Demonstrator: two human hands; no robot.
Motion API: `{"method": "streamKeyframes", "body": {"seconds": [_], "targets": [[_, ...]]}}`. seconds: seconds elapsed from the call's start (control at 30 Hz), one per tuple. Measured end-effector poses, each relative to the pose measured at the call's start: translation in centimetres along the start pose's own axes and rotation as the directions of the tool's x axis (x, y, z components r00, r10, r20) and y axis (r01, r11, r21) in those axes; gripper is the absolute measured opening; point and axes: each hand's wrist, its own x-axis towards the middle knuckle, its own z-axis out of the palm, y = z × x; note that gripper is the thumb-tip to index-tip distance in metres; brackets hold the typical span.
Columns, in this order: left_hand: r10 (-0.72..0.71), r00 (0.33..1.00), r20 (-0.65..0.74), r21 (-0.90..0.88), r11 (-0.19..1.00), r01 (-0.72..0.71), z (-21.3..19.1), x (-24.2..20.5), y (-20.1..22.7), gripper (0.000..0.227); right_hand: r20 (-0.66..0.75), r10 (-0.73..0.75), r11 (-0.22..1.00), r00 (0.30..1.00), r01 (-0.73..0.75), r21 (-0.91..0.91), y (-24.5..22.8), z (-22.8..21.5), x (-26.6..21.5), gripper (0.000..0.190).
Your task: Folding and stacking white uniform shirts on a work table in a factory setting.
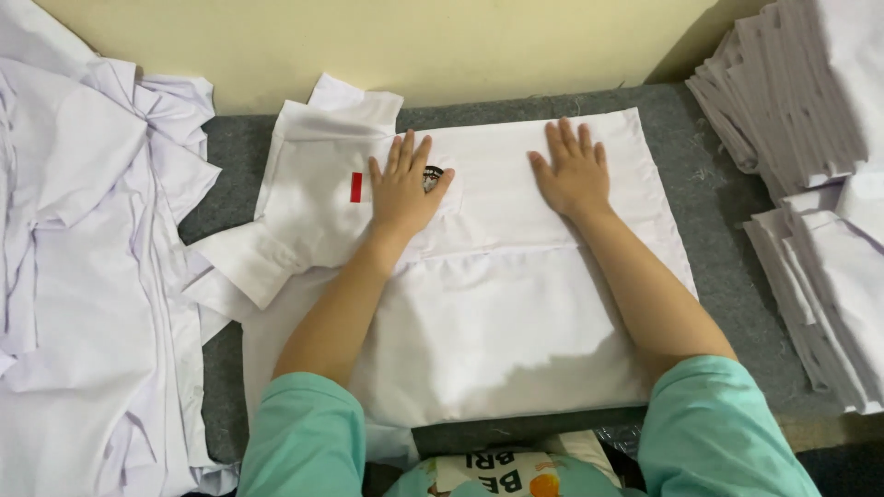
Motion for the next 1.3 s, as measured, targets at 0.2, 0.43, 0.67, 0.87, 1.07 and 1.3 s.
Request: {"method": "streamKeyframes", "body": {"seconds": [0.2, 0.43, 0.67, 0.87, 1.07, 1.3], "targets": [[-0.04, 0.999, 0.016, 0.049, 0.998, 0.039, -0.9, -1.5, -4.0, 0.076, -0.097, 0.137, 0.99, 0.986, -0.136, 0.021, 5.3, -0.5, -0.4, 0.076], [-0.289, 0.957, -0.018, 0.245, 0.927, 0.285, -2.8, -6.1, -11.4, 0.089, -0.222, 0.226, 0.974, 0.948, -0.226, 0.029, 7.5, 2.1, 1.5, 0.085], [-0.385, 0.923, 0.013, 0.127, 0.916, 0.38, -2.6, -8.5, -10.9, 0.102, 0.001, 0.146, 0.989, 0.989, -0.146, 0.019, -0.6, 1.1, -6.2, 0.084], [-0.309, 0.951, -0.023, 0.067, 0.948, 0.31, -3.0, -10.7, -12.2, 0.097, -0.003, 0.057, 0.998, 0.998, -0.057, -0.005, 5.1, 1.3, -7.7, 0.074], [-0.195, 0.978, -0.068, 0.032, 0.98, 0.198, -3.0, -11.7, -14.8, 0.084, -0.007, 0.194, 0.981, 0.981, -0.194, 0.013, 7.3, -1.0, -9.8, 0.064], [-0.073, 0.993, -0.095, -0.052, 0.996, 0.069, -2.5, -13.5, -18.0, 0.065, -0.043, 0.285, 0.957, 0.958, -0.282, 0.067, 9.5, -1.2, -11.1, 0.067]]}}
